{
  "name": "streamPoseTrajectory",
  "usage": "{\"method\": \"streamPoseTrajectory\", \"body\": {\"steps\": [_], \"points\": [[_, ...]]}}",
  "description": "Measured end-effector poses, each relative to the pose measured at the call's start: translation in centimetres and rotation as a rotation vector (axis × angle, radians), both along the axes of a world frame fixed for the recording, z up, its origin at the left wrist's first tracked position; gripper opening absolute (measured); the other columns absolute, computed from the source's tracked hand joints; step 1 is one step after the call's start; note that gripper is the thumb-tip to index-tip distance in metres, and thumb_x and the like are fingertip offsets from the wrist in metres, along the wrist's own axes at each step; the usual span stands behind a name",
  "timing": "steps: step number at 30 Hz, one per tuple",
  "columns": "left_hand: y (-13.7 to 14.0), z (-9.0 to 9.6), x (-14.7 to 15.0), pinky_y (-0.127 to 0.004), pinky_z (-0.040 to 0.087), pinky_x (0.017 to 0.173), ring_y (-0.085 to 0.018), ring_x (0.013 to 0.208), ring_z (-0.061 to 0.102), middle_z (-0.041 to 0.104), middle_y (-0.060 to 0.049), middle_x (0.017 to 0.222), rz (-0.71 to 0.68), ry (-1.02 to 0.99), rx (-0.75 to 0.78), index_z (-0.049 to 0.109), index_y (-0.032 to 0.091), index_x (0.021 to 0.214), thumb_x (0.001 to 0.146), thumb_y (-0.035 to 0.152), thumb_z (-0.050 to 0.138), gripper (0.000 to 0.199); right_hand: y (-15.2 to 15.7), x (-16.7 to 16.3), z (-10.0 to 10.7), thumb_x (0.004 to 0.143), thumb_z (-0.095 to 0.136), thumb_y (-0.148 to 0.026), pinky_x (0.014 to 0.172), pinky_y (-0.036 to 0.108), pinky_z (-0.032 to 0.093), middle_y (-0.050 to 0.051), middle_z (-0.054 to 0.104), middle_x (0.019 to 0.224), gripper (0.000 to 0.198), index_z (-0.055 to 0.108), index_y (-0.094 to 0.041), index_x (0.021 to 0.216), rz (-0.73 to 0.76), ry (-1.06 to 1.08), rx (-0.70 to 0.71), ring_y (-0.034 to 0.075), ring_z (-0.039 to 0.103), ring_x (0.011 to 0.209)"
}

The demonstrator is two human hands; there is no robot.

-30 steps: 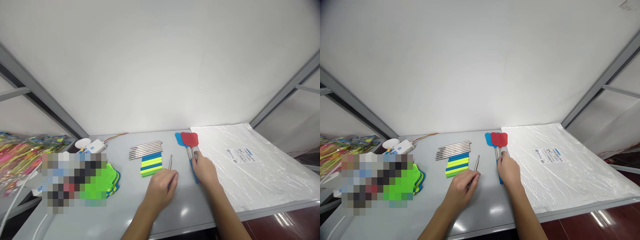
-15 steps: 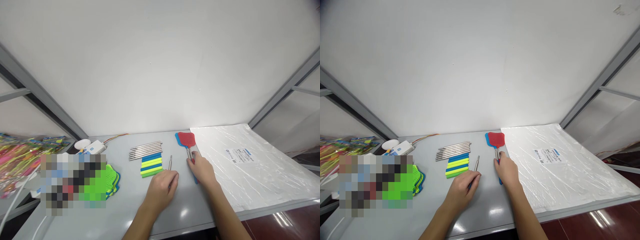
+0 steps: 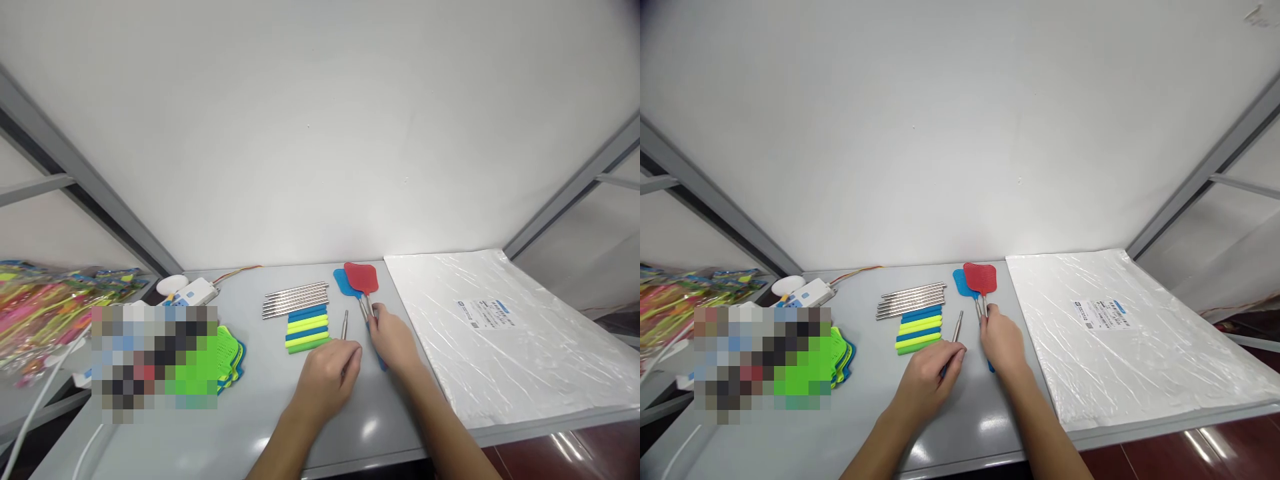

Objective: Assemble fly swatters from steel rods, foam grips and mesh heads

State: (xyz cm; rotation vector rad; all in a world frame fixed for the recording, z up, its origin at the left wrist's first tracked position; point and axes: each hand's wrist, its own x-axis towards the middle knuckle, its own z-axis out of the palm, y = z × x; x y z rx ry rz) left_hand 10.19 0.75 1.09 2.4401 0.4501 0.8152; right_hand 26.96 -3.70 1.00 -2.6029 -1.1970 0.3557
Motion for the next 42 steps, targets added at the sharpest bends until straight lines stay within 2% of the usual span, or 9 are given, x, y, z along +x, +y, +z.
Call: {"method": "streamPoseTrajectory", "body": {"steps": [4, 12, 17, 21, 25, 28, 35, 39, 42], "points": [[0.0, 0.1, 0.0, -0.029, 0.044, 0.062, -0.016, 0.066, 0.056, 0.062, -0.004, 0.074, 0.002, -0.009, -0.011, 0.061, 0.019, 0.092, 0.096, 0.018, 0.042, 0.020, -0.1, 0.1, 0.2, 0.099, 0.030, -0.032, 0.066, 0.030, 0.038, 0.010, 0.072, 0.089, 0.036, 0.043, -0.018, 0.131, -0.016, -0.020, -0.018, 0.025, 0.068, 0.082], [0.1, 0.1, -0.5, -0.029, 0.048, 0.065, -0.017, 0.069, 0.061, 0.066, -0.005, 0.076, 0.047, -0.020, -0.027, 0.063, 0.019, 0.094, 0.096, 0.019, 0.042, 0.022, -0.6, -0.1, 0.7, 0.099, 0.028, -0.042, 0.066, 0.033, 0.040, 0.010, 0.071, 0.086, 0.041, 0.051, -0.018, 0.123, -0.029, -0.056, -0.047, 0.028, 0.068, 0.083], [-0.1, -0.2, -3.2, -0.031, 0.050, 0.073, -0.018, 0.079, 0.064, 0.068, -0.006, 0.086, 0.113, -0.012, -0.048, 0.062, 0.020, 0.100, 0.095, 0.019, 0.044, 0.019, -1.3, -0.1, 1.4, 0.099, 0.026, -0.047, 0.068, 0.034, 0.042, 0.012, 0.070, 0.104, 0.046, 0.051, -0.017, 0.125, -0.038, -0.077, -0.043, 0.029, 0.066, 0.093], [-0.2, -0.6, -6.1, -0.030, 0.049, 0.070, -0.018, 0.075, 0.061, 0.066, -0.005, 0.083, 0.186, 0.061, -0.092, 0.061, 0.020, 0.098, 0.097, 0.020, 0.043, 0.019, -1.4, -1.6, 2.1, 0.100, 0.027, -0.043, 0.070, 0.033, 0.043, 0.008, 0.068, 0.112, 0.042, 0.053, -0.020, 0.122, 0.030, -0.092, -0.035, 0.026, 0.065, 0.095], [-0.6, -0.9, -7.8, -0.030, 0.049, 0.070, -0.018, 0.074, 0.062, 0.066, -0.005, 0.082, 0.246, 0.062, -0.116, 0.061, 0.021, 0.098, 0.097, 0.020, 0.041, 0.020, -0.8, -4.3, 2.2, 0.099, 0.030, -0.046, 0.064, 0.032, 0.042, 0.008, 0.071, 0.097, 0.042, 0.063, -0.021, 0.092, 0.144, -0.091, -0.078, 0.025, 0.067, 0.084], [-1.1, -1.0, -8.2, -0.030, 0.050, 0.070, -0.018, 0.075, 0.063, 0.067, -0.005, 0.082, 0.259, 0.044, -0.114, 0.061, 0.021, 0.097, 0.097, 0.019, 0.041, 0.020, -0.2, -5.9, 1.9, 0.096, 0.034, -0.051, 0.061, 0.034, 0.042, 0.010, 0.071, 0.083, 0.046, 0.063, -0.019, 0.080, 0.199, -0.086, -0.145, 0.027, 0.067, 0.075], [-1.5, -0.8, -9.3, -0.027, 0.049, 0.065, -0.016, 0.069, 0.063, 0.066, -0.004, 0.076, 0.322, 0.013, -0.060, 0.063, 0.021, 0.094, 0.094, 0.019, 0.044, 0.019, 0.2, -6.2, 1.1, 0.095, 0.032, -0.046, 0.063, 0.037, 0.043, 0.014, 0.070, 0.084, 0.044, 0.063, -0.020, 0.077, 0.221, -0.080, -0.231, 0.030, 0.067, 0.079], [-0.8, -0.9, -11.2, -0.027, 0.048, 0.063, -0.015, 0.066, 0.061, 0.065, -0.003, 0.074, 0.408, -0.015, -0.021, 0.063, 0.020, 0.094, 0.094, 0.020, 0.045, 0.018, 0.0, -5.9, 0.8, 0.092, 0.032, -0.052, 0.061, 0.038, 0.043, 0.012, 0.069, 0.083, 0.046, 0.063, -0.022, 0.075, 0.202, -0.064, -0.266, 0.030, 0.065, 0.079], [0.1, -0.9, -13.4, -0.029, 0.048, 0.067, -0.017, 0.070, 0.060, 0.064, -0.004, 0.076, 0.521, -0.048, 0.016, 0.062, 0.019, 0.094, 0.094, 0.019, 0.045, 0.017, 0.0, -6.1, 0.7, 0.091, 0.032, -0.053, 0.060, 0.038, 0.043, 0.013, 0.068, 0.082, 0.047, 0.062, -0.022, 0.073, 0.202, -0.058, -0.267, 0.030, 0.064, 0.077]]}}
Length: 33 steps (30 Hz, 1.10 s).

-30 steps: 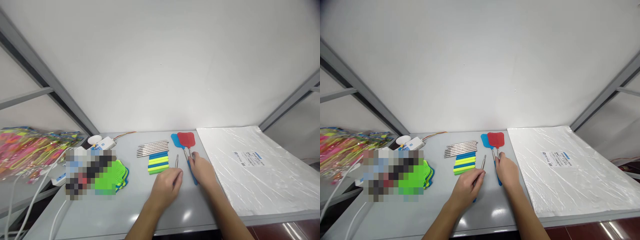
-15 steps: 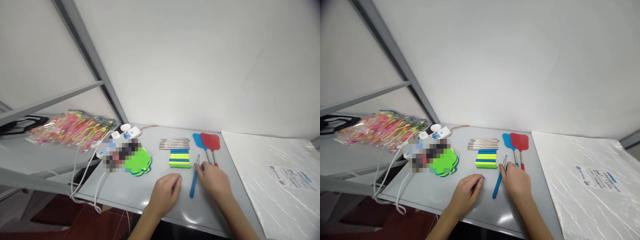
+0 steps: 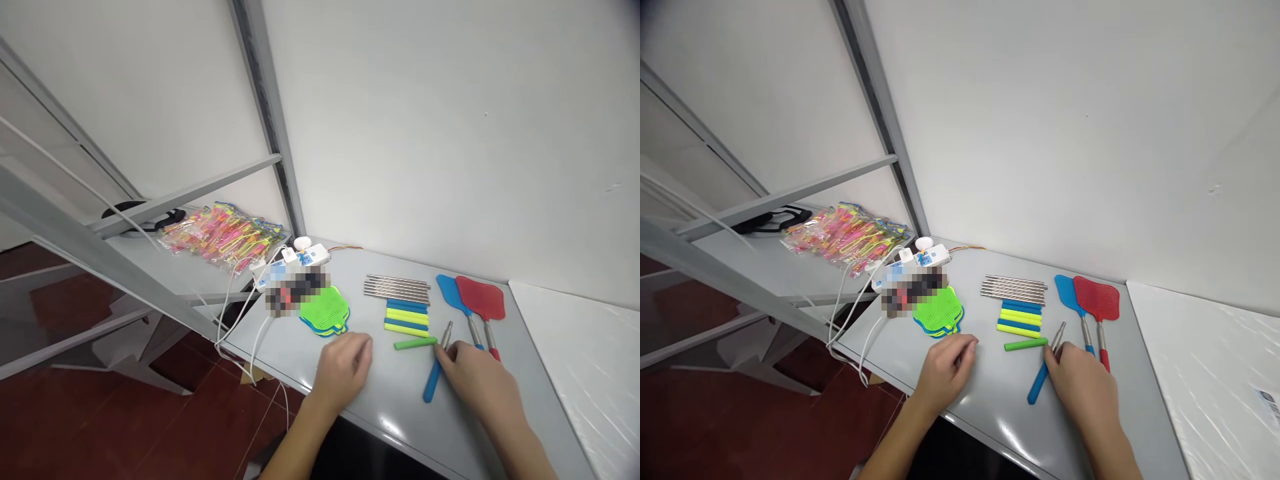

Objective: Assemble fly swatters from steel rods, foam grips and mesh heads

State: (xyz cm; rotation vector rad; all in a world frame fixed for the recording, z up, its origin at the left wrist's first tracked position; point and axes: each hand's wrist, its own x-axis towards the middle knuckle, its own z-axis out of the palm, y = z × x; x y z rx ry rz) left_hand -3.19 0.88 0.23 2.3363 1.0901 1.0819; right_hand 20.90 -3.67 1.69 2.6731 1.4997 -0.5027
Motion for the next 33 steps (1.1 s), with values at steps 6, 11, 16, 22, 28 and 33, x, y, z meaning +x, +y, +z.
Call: {"method": "streamPoseTrajectory", "body": {"steps": [6, 11, 16, 22, 28, 33], "points": [[2.3, 1.1, -5.3, -0.043, 0.046, 0.089, -0.024, 0.098, 0.056, 0.062, -0.009, 0.102, 0.250, 0.001, 0.072, 0.062, 0.020, 0.108, 0.090, 0.020, 0.055, 0.020, -0.4, 0.2, -0.1, 0.087, 0.038, -0.051, 0.061, 0.036, 0.043, 0.012, 0.068, 0.080, 0.039, 0.059, -0.023, 0.069, -0.057, 0.084, 0.051, 0.029, 0.063, 0.077], [3.2, 1.9, -8.4, -0.048, 0.042, 0.096, -0.027, 0.111, 0.050, 0.059, -0.008, 0.120, 0.245, 0.182, 0.015, 0.060, 0.025, 0.121, 0.084, 0.015, 0.056, 0.038, -1.3, 0.7, 0.2, 0.085, 0.040, -0.044, 0.063, 0.033, 0.043, 0.007, 0.065, 0.068, 0.026, 0.048, -0.026, 0.067, -0.075, 0.220, 0.170, 0.025, 0.061, 0.068], [3.6, 1.7, -8.9, -0.046, 0.042, 0.092, -0.027, 0.115, 0.050, 0.065, -0.005, 0.119, 0.165, 0.300, -0.015, 0.062, 0.028, 0.121, 0.088, 0.016, 0.054, 0.036, -1.5, -0.9, 1.7, 0.085, 0.039, -0.039, 0.058, 0.030, 0.041, 0.002, 0.064, 0.062, 0.022, 0.041, -0.027, 0.067, -0.112, 0.417, 0.227, 0.021, 0.058, 0.059], [4.1, 1.6, -8.8, -0.043, 0.043, 0.088, -0.024, 0.103, 0.055, 0.071, -0.003, 0.106, 0.128, 0.263, -0.009, 0.069, 0.027, 0.105, 0.093, 0.021, 0.053, 0.021, -1.0, -5.1, 2.7, 0.089, 0.035, -0.038, 0.057, 0.029, 0.038, 0.000, 0.062, 0.064, 0.021, 0.044, -0.027, 0.074, 0.112, 0.463, 0.311, 0.021, 0.057, 0.060], [3.6, 2.0, -8.6, -0.043, 0.042, 0.094, -0.023, 0.109, 0.053, 0.066, -0.004, 0.116, 0.101, 0.205, -0.029, 0.062, 0.028, 0.121, 0.090, 0.014, 0.052, 0.035, 2.3, -9.8, 2.6, 0.090, 0.043, -0.030, 0.060, 0.026, 0.034, 0.001, 0.069, 0.077, 0.019, 0.058, -0.026, 0.101, 0.375, 0.389, 0.294, 0.020, 0.063, 0.072], [3.9, 1.4, -8.6, -0.044, 0.040, 0.091, -0.024, 0.103, 0.054, 0.070, -0.003, 0.105, 0.134, 0.184, -0.036, 0.066, 0.025, 0.108, 0.094, 0.021, 0.052, 0.021, 5.9, -11.8, 1.9, 0.088, 0.053, -0.035, 0.058, 0.027, 0.031, 0.005, 0.069, 0.076, 0.020, 0.065, -0.022, 0.095, 0.452, 0.332, 0.273, 0.022, 0.064, 0.071]]}}
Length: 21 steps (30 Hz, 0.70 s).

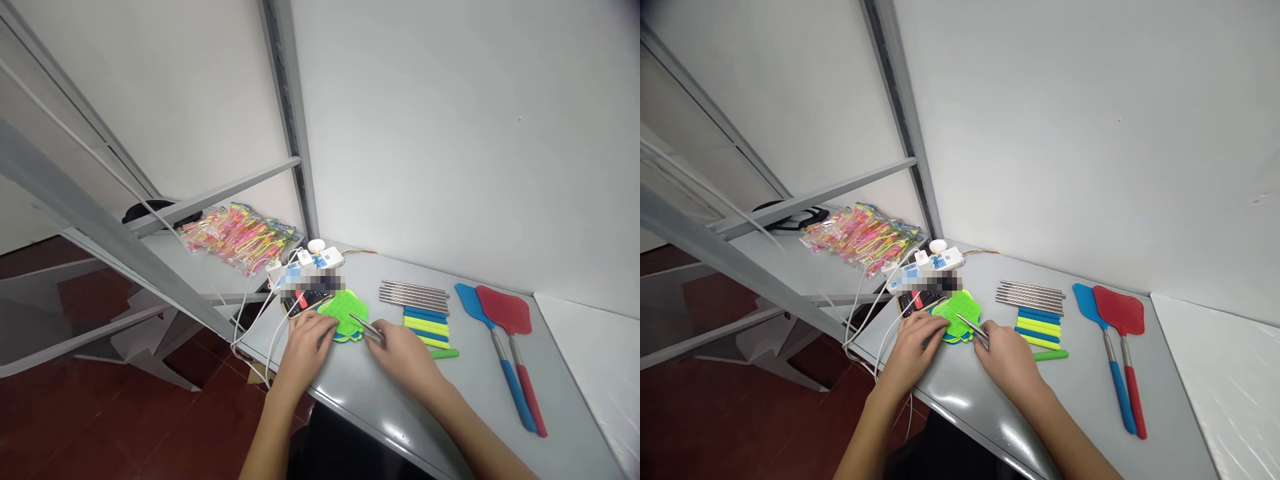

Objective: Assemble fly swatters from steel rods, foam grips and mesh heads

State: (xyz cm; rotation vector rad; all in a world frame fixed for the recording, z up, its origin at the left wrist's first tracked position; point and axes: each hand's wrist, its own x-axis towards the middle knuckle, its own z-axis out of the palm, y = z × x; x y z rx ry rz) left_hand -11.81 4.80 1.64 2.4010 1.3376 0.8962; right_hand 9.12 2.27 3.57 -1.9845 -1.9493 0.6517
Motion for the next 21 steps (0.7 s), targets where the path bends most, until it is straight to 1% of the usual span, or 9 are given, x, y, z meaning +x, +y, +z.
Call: {"method": "streamPoseTrajectory", "body": {"steps": [2, 6, 7, 8, 11, 14, 17, 21], "points": [[0.3, -0.3, 0.0, -0.042, 0.040, 0.090, -0.023, 0.101, 0.055, 0.070, -0.003, 0.102, 0.001, -0.015, -0.001, 0.067, 0.024, 0.105, 0.094, 0.022, 0.052, 0.018, 0.6, -0.3, -0.4, 0.087, 0.055, -0.038, 0.057, 0.027, 0.029, 0.006, 0.069, 0.075, 0.021, 0.066, -0.021, 0.092, 0.003, 0.008, -0.003, 0.022, 0.063, 0.069], [0.5, -0.7, 0.0, -0.040, 0.041, 0.093, -0.021, 0.102, 0.056, 0.069, -0.002, 0.105, -0.021, -0.037, -0.019, 0.065, 0.024, 0.105, 0.094, 0.019, 0.052, 0.018, 1.0, -0.8, -1.1, 0.085, 0.058, -0.045, 0.057, 0.027, 0.028, 0.008, 0.070, 0.081, 0.035, 0.063, -0.019, 0.107, -0.019, 0.048, 0.005, 0.023, 0.062, 0.074], [0.5, -0.7, 0.0, -0.040, 0.040, 0.093, -0.020, 0.103, 0.057, 0.068, -0.002, 0.106, -0.023, -0.042, -0.023, 0.065, 0.024, 0.105, 0.093, 0.018, 0.051, 0.019, 1.0, -0.9, -1.1, 0.085, 0.058, -0.046, 0.058, 0.027, 0.028, 0.008, 0.069, 0.082, 0.036, 0.063, -0.018, 0.108, -0.021, 0.063, 0.006, 0.023, 0.062, 0.074], [0.4, -0.7, 0.0, -0.040, 0.040, 0.094, -0.020, 0.103, 0.057, 0.068, -0.002, 0.106, -0.023, -0.048, -0.026, 0.064, 0.024, 0.105, 0.093, 0.017, 0.051, 0.019, 1.1, -1.0, -1.2, 0.085, 0.058, -0.045, 0.058, 0.027, 0.028, 0.008, 0.069, 0.081, 0.034, 0.063, -0.018, 0.105, -0.017, 0.080, 0.005, 0.023, 0.061, 0.074], [0.1, -0.9, -0.2, -0.040, 0.040, 0.094, -0.020, 0.104, 0.058, 0.068, -0.003, 0.108, -0.016, -0.062, -0.030, 0.063, 0.024, 0.106, 0.092, 0.015, 0.051, 0.021, 1.4, -1.1, -1.2, 0.087, 0.055, -0.041, 0.057, 0.027, 0.028, 0.005, 0.066, 0.073, 0.023, 0.063, -0.019, 0.085, 0.011, 0.149, -0.014, 0.019, 0.056, 0.066], [-0.2, -1.1, -0.3, -0.040, 0.041, 0.093, -0.020, 0.106, 0.059, 0.068, -0.002, 0.110, -0.013, -0.072, -0.031, 0.062, 0.024, 0.107, 0.091, 0.015, 0.053, 0.020, 1.8, -0.9, -1.2, 0.087, 0.052, -0.044, 0.056, 0.026, 0.029, 0.003, 0.062, 0.068, 0.030, 0.057, -0.019, 0.072, 0.033, 0.234, -0.047, 0.017, 0.052, 0.062], [-0.6, -1.2, -0.5, -0.038, 0.042, 0.093, -0.020, 0.108, 0.060, 0.069, -0.002, 0.111, -0.023, -0.078, -0.032, 0.062, 0.025, 0.106, 0.090, 0.016, 0.054, 0.020, 2.3, -0.7, -1.4, 0.085, 0.053, -0.049, 0.055, 0.026, 0.029, 0.002, 0.058, 0.065, 0.036, 0.055, -0.018, 0.068, 0.044, 0.318, -0.090, 0.016, 0.050, 0.062], [-0.9, -1.5, -0.6, -0.039, 0.042, 0.095, -0.020, 0.114, 0.058, 0.065, -0.004, 0.121, -0.025, -0.091, -0.025, 0.059, 0.025, 0.112, 0.089, 0.017, 0.056, 0.024, 2.6, -0.4, -1.2, 0.083, 0.054, -0.048, 0.056, 0.026, 0.032, 0.001, 0.058, 0.065, 0.035, 0.059, -0.017, 0.069, 0.046, 0.439, -0.152, 0.016, 0.051, 0.062]]}}
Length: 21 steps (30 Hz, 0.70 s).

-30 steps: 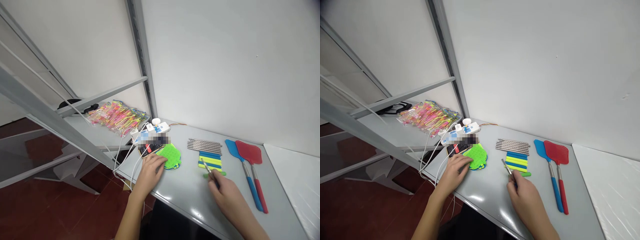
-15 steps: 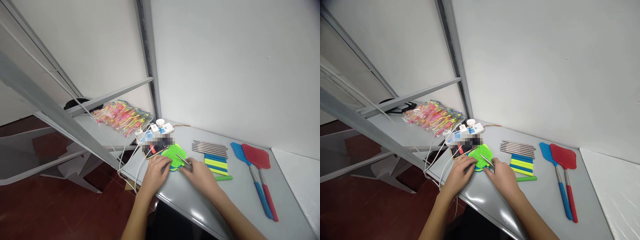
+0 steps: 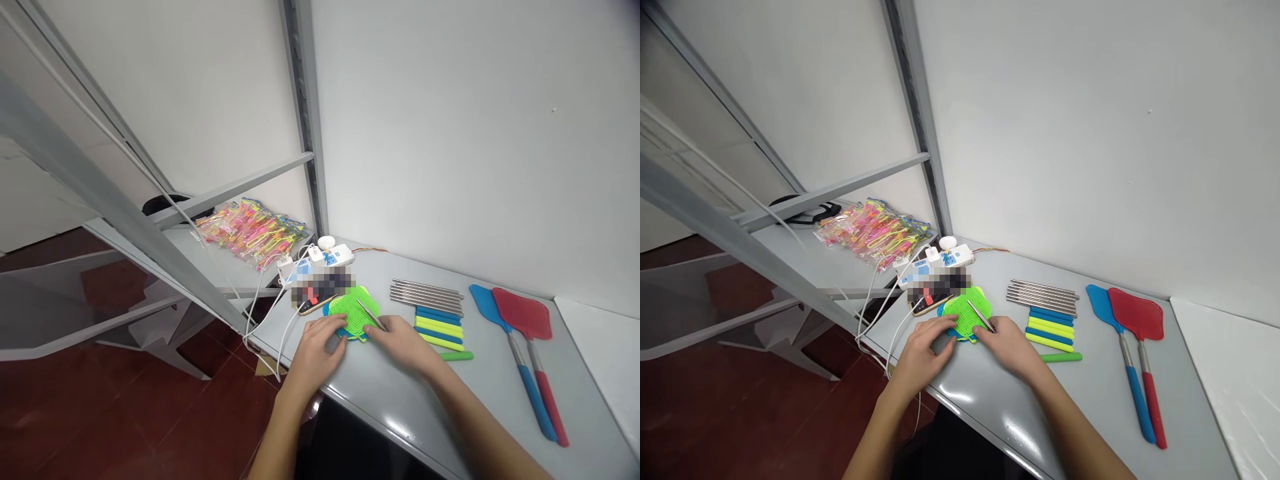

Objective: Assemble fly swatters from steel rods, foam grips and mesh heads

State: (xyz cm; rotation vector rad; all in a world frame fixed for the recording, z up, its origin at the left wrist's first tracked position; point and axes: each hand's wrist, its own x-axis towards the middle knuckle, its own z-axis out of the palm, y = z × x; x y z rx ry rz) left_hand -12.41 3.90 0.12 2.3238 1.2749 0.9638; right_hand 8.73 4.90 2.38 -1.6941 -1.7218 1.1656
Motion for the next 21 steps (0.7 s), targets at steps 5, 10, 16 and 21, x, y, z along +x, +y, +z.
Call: {"method": "streamPoseTrajectory", "body": {"steps": [5, 10, 16, 21], "points": [[0.1, -0.6, -0.2, -0.043, 0.039, 0.100, -0.024, 0.124, 0.049, 0.056, -0.008, 0.131, 0.069, 0.015, 0.047, 0.056, 0.023, 0.119, 0.086, 0.023, 0.065, 0.035, -0.5, 1.3, 1.0, 0.084, 0.051, -0.049, 0.055, 0.026, 0.033, 0.000, 0.056, 0.064, 0.035, 0.061, -0.016, 0.079, -0.061, 0.126, -0.039, 0.015, 0.049, 0.060], [0.2, -0.7, -0.2, -0.045, 0.039, 0.093, -0.028, 0.119, 0.050, 0.063, -0.004, 0.123, 0.049, 0.101, 0.059, 0.062, 0.029, 0.116, 0.084, 0.025, 0.070, 0.033, -0.7, 2.6, 1.6, 0.084, 0.052, -0.050, 0.051, 0.025, 0.027, -0.006, 0.039, 0.058, 0.031, 0.054, -0.019, 0.081, -0.123, 0.202, -0.048, 0.012, 0.034, 0.052], [-0.1, -0.8, 0.3, -0.044, 0.037, 0.086, -0.026, 0.108, 0.054, 0.069, -0.003, 0.113, 0.065, 0.165, 0.160, 0.068, 0.028, 0.105, 0.090, 0.021, 0.062, 0.017, -0.3, 2.4, 1.0, 0.080, 0.056, -0.050, 0.054, 0.026, 0.028, -0.004, 0.042, 0.058, 0.030, 0.054, -0.020, 0.076, -0.177, 0.244, -0.025, 0.014, 0.038, 0.056], [-0.5, -0.5, 1.3, -0.042, 0.039, 0.084, -0.023, 0.101, 0.058, 0.068, -0.005, 0.108, 0.088, -0.001, 0.269, 0.069, 0.027, 0.101, 0.089, 0.016, 0.062, 0.018, 0.1, 1.7, -0.1, 0.081, 0.055, -0.048, 0.052, 0.025, 0.028, -0.005, 0.043, 0.058, 0.030, 0.050, -0.020, 0.071, -0.205, 0.278, -0.049, 0.012, 0.037, 0.054]]}}
